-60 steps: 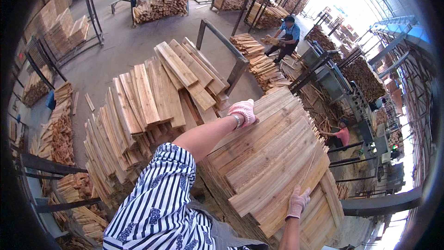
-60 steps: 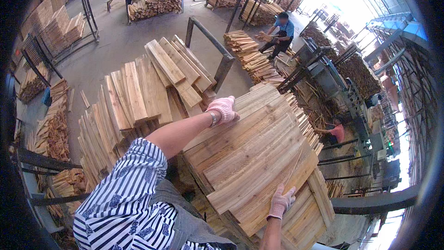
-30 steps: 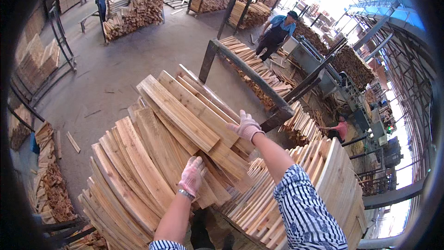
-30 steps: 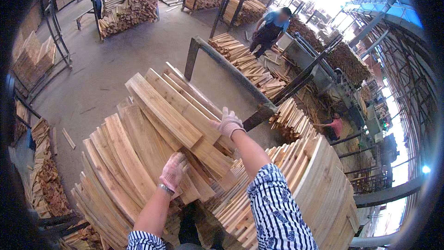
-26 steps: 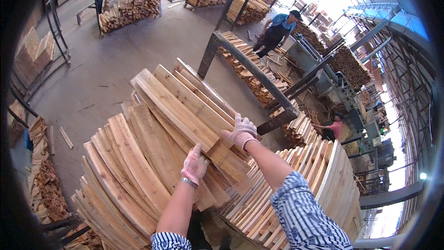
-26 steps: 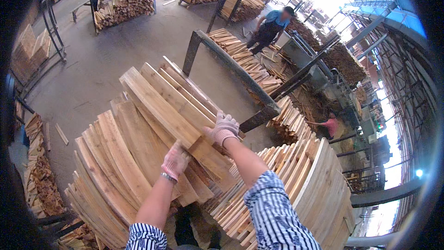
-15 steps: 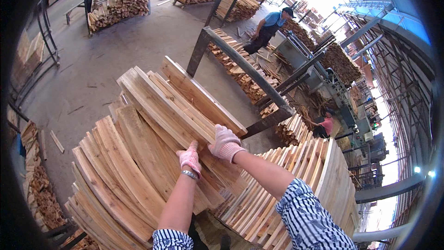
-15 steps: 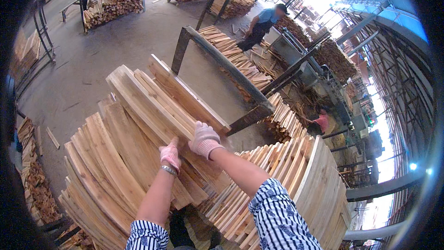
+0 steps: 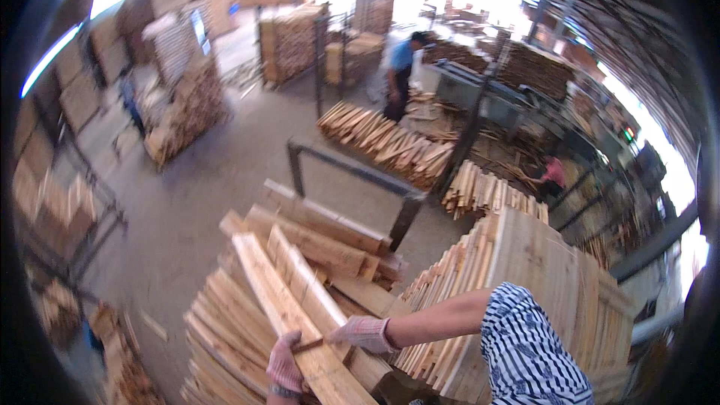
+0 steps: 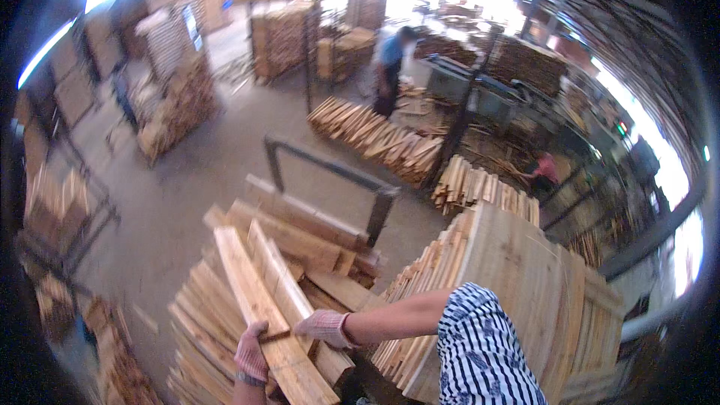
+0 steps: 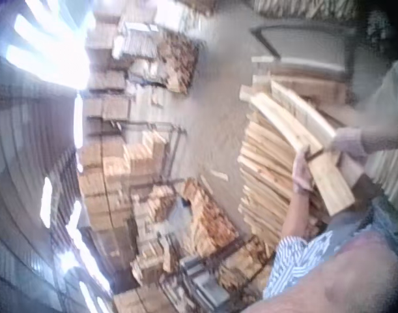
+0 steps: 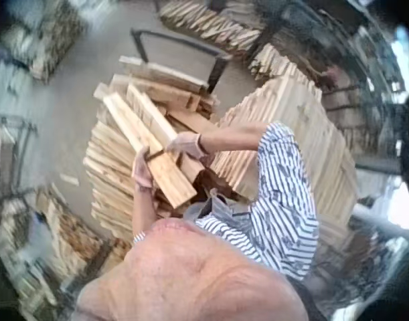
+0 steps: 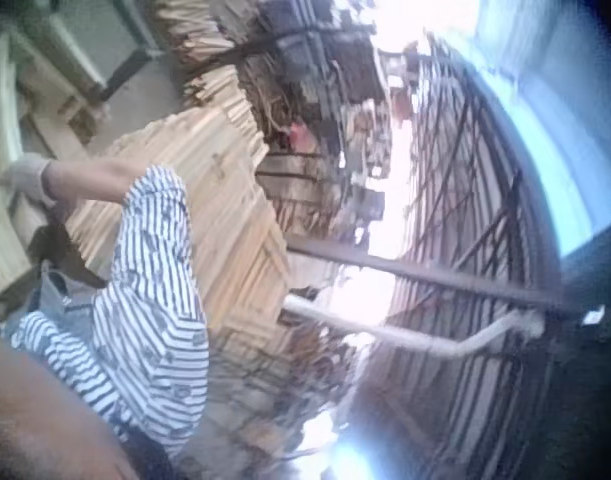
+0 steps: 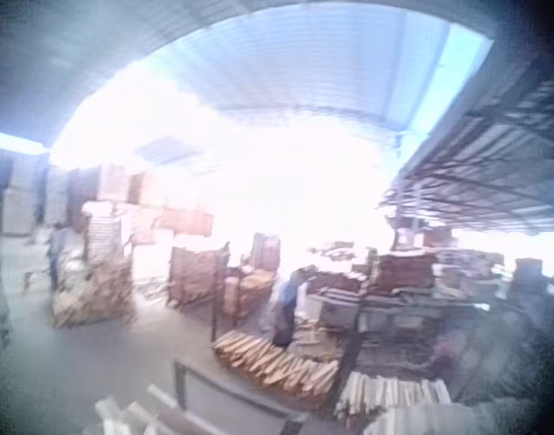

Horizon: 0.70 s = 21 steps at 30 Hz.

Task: The person lifts stacks of wooden planks from a metal rack and places them onto a growing pile on the floor. The person repeatedly bends, lifts, and arranges the lumber by hand in a busy workshop environment.

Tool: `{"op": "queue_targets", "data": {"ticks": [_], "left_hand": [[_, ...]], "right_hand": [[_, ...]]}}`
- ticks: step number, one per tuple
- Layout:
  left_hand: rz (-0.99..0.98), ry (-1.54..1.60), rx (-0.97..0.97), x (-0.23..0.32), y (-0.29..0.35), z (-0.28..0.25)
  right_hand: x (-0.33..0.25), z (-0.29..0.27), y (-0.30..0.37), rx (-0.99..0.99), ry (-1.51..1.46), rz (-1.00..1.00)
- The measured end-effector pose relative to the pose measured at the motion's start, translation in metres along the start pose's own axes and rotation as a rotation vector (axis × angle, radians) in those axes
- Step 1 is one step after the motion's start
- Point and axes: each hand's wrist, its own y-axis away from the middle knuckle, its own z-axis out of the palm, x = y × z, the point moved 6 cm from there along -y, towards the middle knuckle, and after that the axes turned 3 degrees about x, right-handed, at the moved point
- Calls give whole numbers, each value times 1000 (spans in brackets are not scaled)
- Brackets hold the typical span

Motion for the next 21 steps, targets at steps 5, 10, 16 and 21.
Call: {"op": "queue_targets", "data": {"ticks": [5,10,16,21], "left_hand": [[21,-236,-88,-19,5,-32],[562,-281,-384,82,54,112],[770,-248,-703,42,16,267],[911,-433,-738,-30,-64,281]], "right_hand": [[-2,10,38,-23,168,-268],[-66,-68,50,467,-147,-161],[-43,-183,115,1089,33,-642],[33,-197,145,1274,202,-741]]}}
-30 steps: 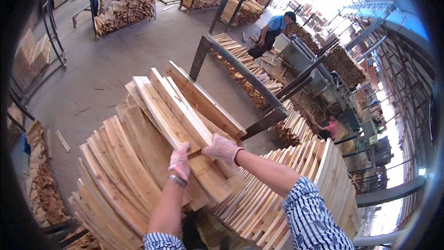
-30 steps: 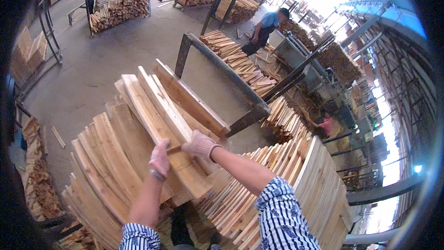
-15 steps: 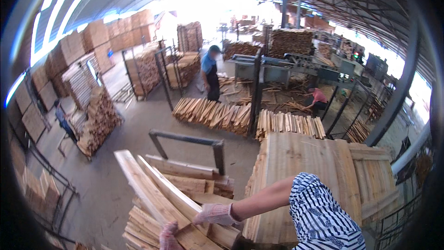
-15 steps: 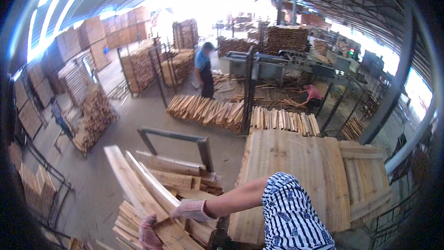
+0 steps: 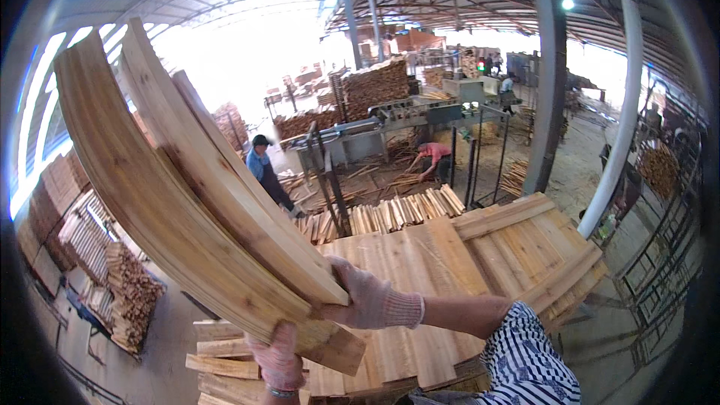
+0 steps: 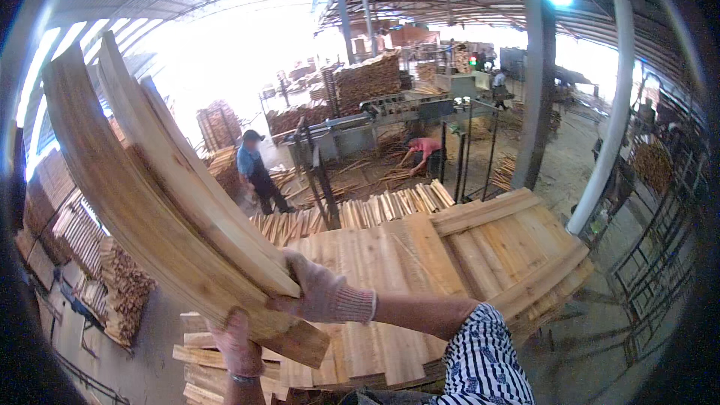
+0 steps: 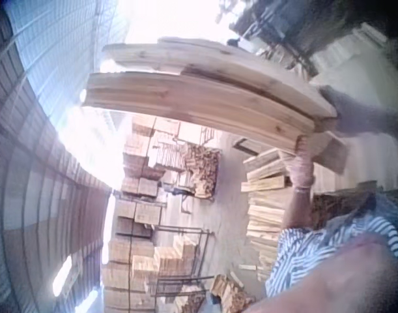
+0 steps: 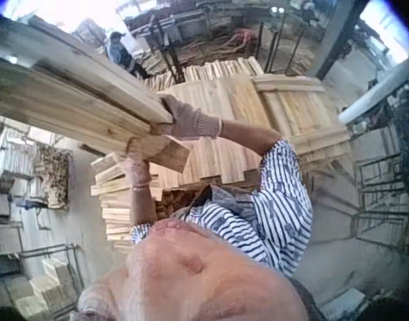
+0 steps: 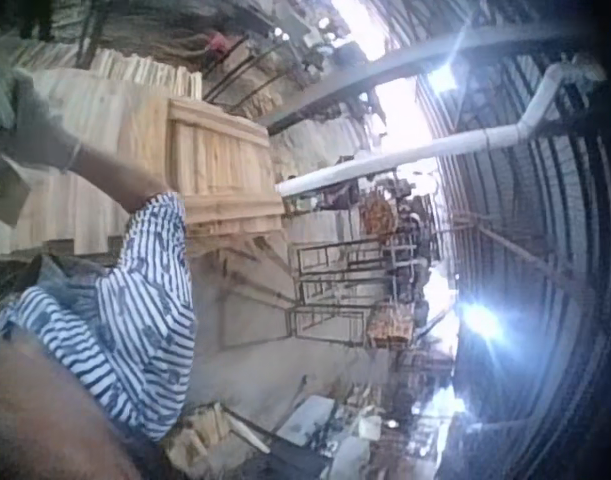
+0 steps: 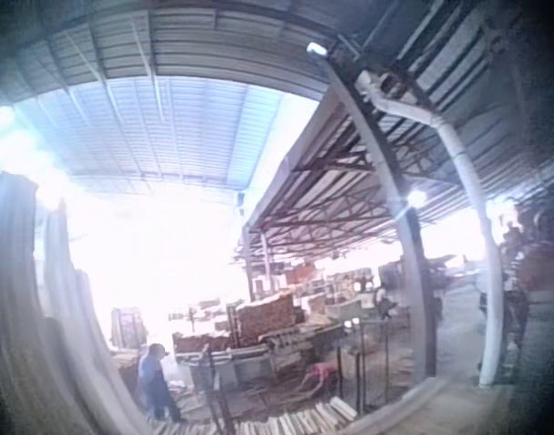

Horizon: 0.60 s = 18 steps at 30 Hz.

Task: The person lifts stacks of wooden planks from a metal rack and places them onto a growing pile on the floor. The person repeatedly bends, lifts, and arranges the lumber by hand in a busy workshop environment.

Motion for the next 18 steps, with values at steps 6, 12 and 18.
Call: {"op": "queue_targets", "data": {"ticks": [6,12,18], "left_hand": [[-166,34,-382,-34,41,78],[32,-347,-373,40,105,203],[-456,-6,-619,77,171,330]], "right_hand": [[40,-71,75,139,-124,292],[18,-165,126,468,63,163],[-17,-321,183,549,35,269]]}}
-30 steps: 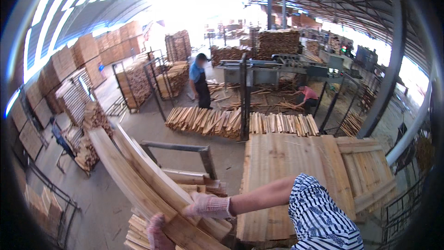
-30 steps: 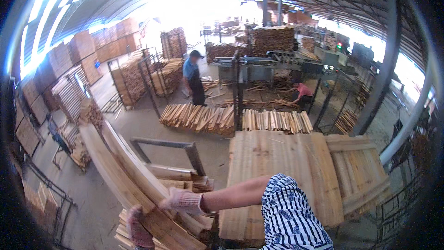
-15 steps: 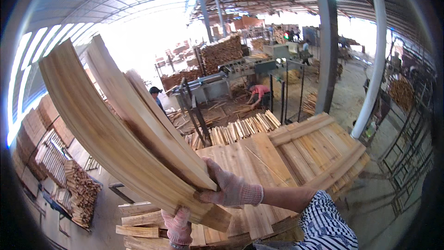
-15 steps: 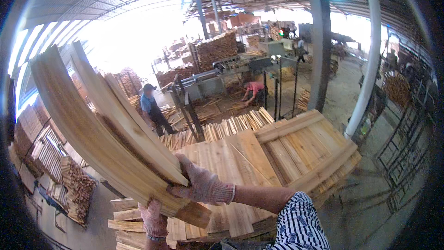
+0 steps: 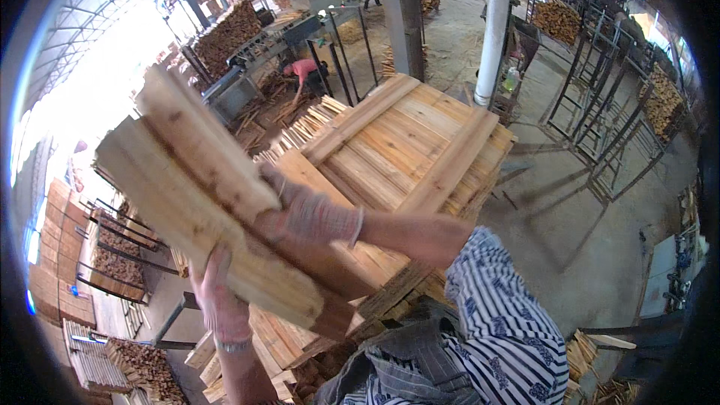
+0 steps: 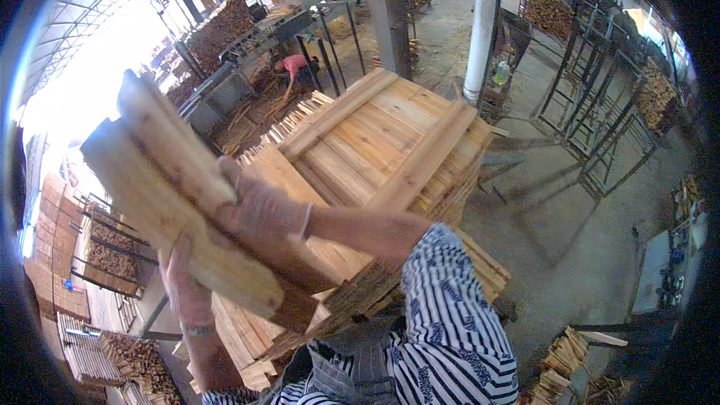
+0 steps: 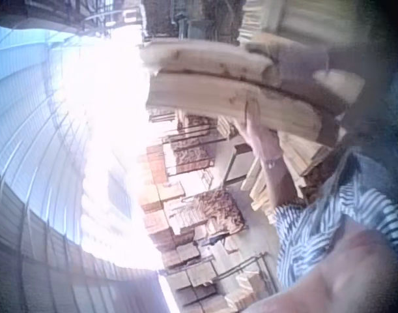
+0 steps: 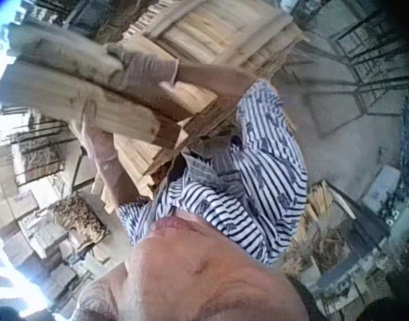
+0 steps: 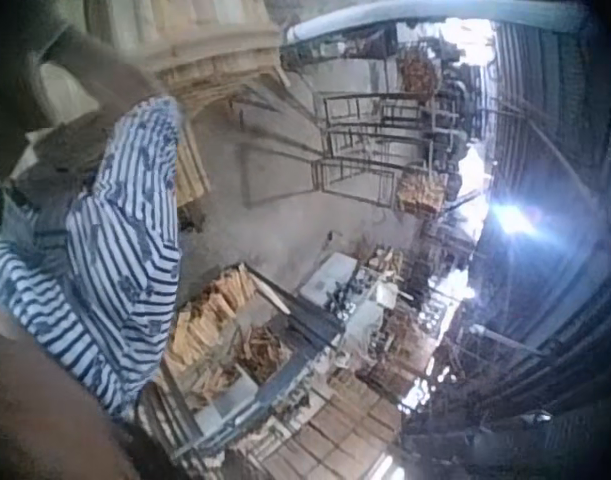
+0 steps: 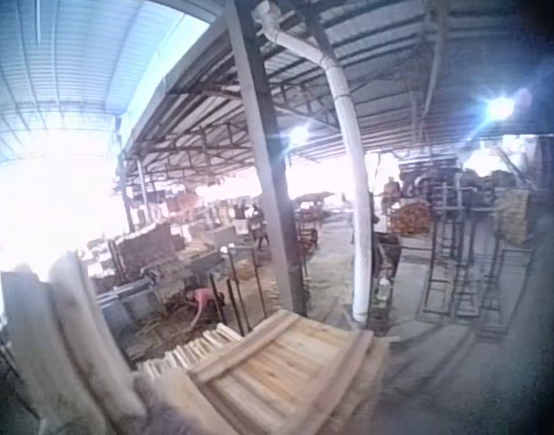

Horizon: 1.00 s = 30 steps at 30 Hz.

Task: The person lifts stacks of wooden planks from a metal rack and places them onto a growing pile on the floor. The person repeatedly bends, lifts, and arranges the lumber by hand in a busy workshop environment.

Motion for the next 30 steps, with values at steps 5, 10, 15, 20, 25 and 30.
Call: {"op": "queue_targets", "data": {"ticks": [5,10,15,20,25,30], "left_hand": [[-385,266,-125,-77,-14,100],[-584,302,-225,-146,-38,232],[-639,279,-217,-270,-99,268],[-222,-439,-495,-353,-111,278],[-127,-631,-93,-232,-52,240],[326,-1336,-43,-194,-32,94]], "right_hand": [[27,-137,10,-143,-231,518],[104,-319,8,-59,171,544],[192,-381,-1,-209,8,918],[270,-446,13,-399,1115,755],[177,-366,14,-313,1211,761],[176,-368,11,-312,1270,873]]}}
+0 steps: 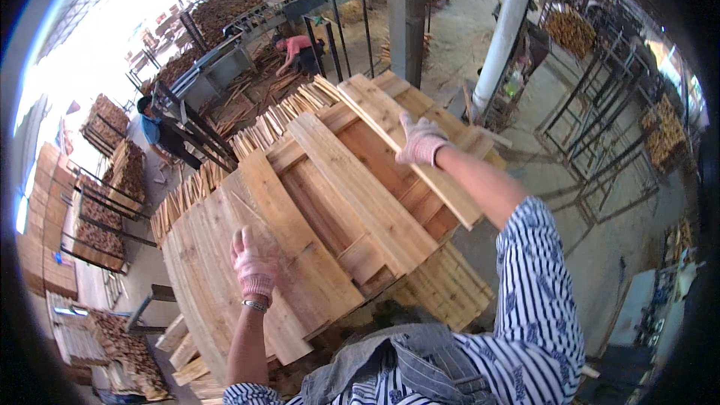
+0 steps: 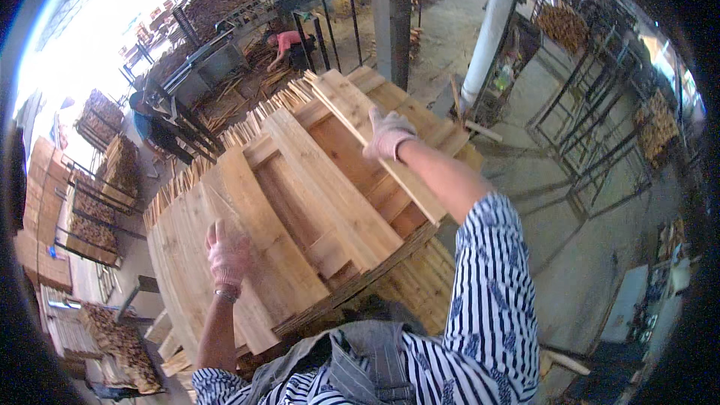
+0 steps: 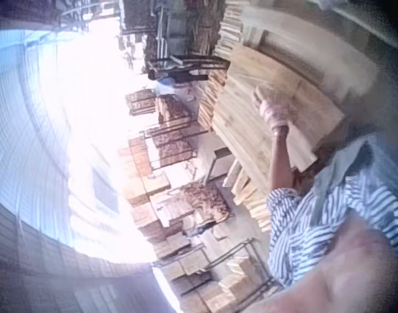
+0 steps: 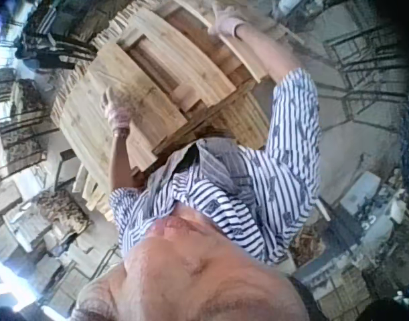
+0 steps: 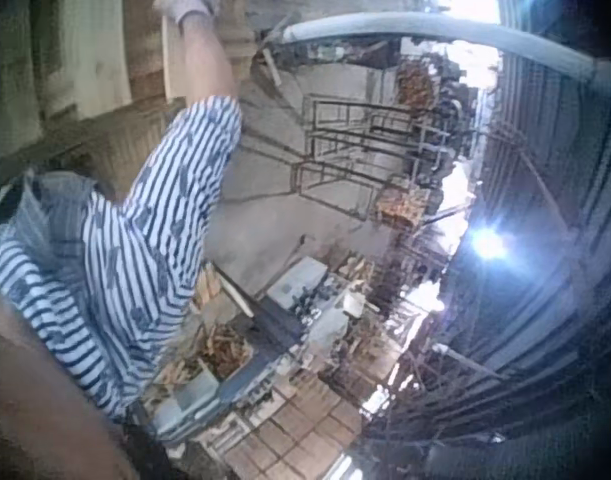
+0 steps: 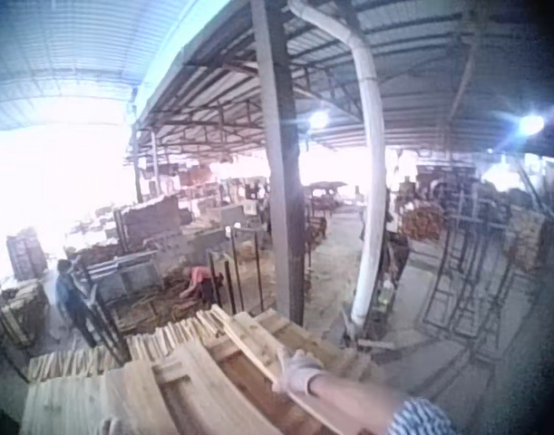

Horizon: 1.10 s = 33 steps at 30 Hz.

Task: The person lifts stacks of wooden planks from a metal rack and places them onto a growing pile on the floor. The person repeatedly bends, lifts, and arranges the lumber by hand in a busy workshop environment.

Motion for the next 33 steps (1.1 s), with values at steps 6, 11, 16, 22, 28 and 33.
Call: {"op": "queue_targets", "data": {"ticks": [6,11,16,22,28,33], "left_hand": [[25,-244,-83,-14,5,10],[4,-204,-78,-16,5,5],[59,-248,-27,-13,8,6],[86,-239,-47,-9,4,5],[72,-265,-47,-12,6,7],[72,-272,-68,-5,5,10]], "right_hand": [[-71,22,27,11,-37,-164],[-111,19,55,-40,-153,-257],[-40,-19,27,-83,-104,-117],[-61,30,27,61,-175,-232],[23,-7,-9,39,-131,-100],[0,28,23,171,0,-42]]}}
